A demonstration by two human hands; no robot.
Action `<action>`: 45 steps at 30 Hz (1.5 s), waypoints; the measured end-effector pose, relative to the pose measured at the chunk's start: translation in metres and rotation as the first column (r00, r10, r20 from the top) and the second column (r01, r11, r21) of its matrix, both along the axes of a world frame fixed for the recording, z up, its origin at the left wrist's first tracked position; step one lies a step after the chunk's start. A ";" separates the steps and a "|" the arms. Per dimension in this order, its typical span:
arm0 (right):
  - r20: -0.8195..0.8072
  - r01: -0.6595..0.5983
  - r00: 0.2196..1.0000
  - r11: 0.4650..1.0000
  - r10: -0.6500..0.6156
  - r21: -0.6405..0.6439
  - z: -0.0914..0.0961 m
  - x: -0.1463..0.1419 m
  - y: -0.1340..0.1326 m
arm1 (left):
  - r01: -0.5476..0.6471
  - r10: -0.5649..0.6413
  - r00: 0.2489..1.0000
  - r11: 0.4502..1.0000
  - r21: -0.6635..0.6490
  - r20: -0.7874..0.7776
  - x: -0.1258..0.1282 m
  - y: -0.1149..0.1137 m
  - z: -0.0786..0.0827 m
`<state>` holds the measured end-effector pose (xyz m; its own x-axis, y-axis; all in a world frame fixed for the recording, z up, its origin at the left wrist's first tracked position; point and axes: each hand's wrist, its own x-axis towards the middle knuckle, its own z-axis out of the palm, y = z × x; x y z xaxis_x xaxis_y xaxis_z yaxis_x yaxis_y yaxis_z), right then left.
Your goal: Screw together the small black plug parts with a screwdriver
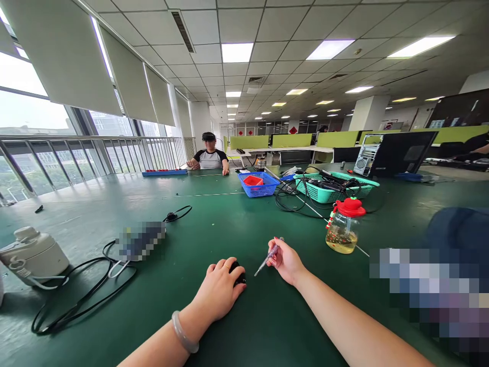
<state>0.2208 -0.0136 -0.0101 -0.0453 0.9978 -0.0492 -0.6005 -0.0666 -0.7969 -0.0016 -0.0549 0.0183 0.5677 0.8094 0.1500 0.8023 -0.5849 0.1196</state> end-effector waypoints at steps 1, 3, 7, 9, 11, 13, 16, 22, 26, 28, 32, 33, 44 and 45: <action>0.008 -0.006 1.000 1.000 0.006 0.000 0.000 0.000 0.000 | -0.002 0.002 1.000 1.000 -0.004 -0.004 -0.007 -0.001 0.001; 0.022 -0.015 1.000 1.000 0.015 0.002 -0.001 -0.001 0.000 | -0.003 0.002 1.000 1.000 -0.012 -0.009 -0.027 -0.003 0.001; 0.026 -0.002 1.000 1.000 0.002 0.000 -0.002 -0.001 0.000 | -0.088 0.088 0.996 0.996 0.009 0.005 -0.082 -0.012 -0.002; 0.032 0.009 0.999 1.000 -0.009 -0.003 -0.002 -0.002 0.000 | -0.164 0.164 0.986 0.986 0.018 0.008 -0.113 -0.017 -0.005; 0.047 0.007 0.999 1.000 -0.007 -0.001 -0.002 -0.002 0.000 | -0.238 0.238 0.971 0.969 0.059 0.013 -0.143 -0.021 -0.008; 0.060 0.000 0.998 1.000 0.000 0.002 -0.002 -0.003 0.001 | -0.296 0.296 0.955 0.950 0.101 0.015 -0.170 -0.023 -0.010; 0.063 -0.008 0.998 1.000 0.008 0.002 -0.003 -0.003 0.001 | -0.371 0.374 0.927 0.921 0.121 -0.004 -0.203 -0.025 -0.010; 0.076 -0.019 0.997 1.000 0.018 0.002 -0.002 -0.002 0.001 | -0.498 0.496 0.866 0.848 0.182 0.059 -0.238 -0.022 -0.001; 0.080 -0.024 0.996 1.000 0.024 0.000 0.000 -0.002 -0.001 | -0.570 0.543 0.821 0.799 0.191 0.176 -0.235 -0.017 0.018; 0.081 -0.025 0.996 1.000 0.025 0.000 0.000 -0.002 -0.001 | -0.628 0.592 0.776 0.759 0.173 0.217 -0.228 -0.016 0.027; 0.089 -0.026 0.996 1.000 0.026 0.006 0.000 -0.002 -0.001 | -0.716 0.665 0.689 0.686 0.130 0.288 -0.219 -0.016 0.031; 0.091 -0.029 0.995 1.000 0.028 0.007 0.000 -0.002 -0.001 | -0.723 0.669 0.680 0.681 0.119 0.300 -0.218 -0.016 0.029; 0.090 -0.034 0.995 0.999 0.033 0.004 -0.001 -0.001 0.000 | -0.743 0.715 0.626 0.668 -0.040 0.312 -0.224 -0.025 0.026; 0.089 -0.034 0.995 0.999 0.034 0.003 -0.001 -0.001 0.000 | -0.746 0.719 0.621 0.665 -0.047 0.311 -0.223 -0.026 0.026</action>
<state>0.2198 -0.0135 -0.0116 -0.0751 0.9959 -0.0504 -0.5244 -0.0824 -0.8474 -0.2246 -0.0807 0.0448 -0.2869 0.9159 0.2807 0.9060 0.1642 0.3902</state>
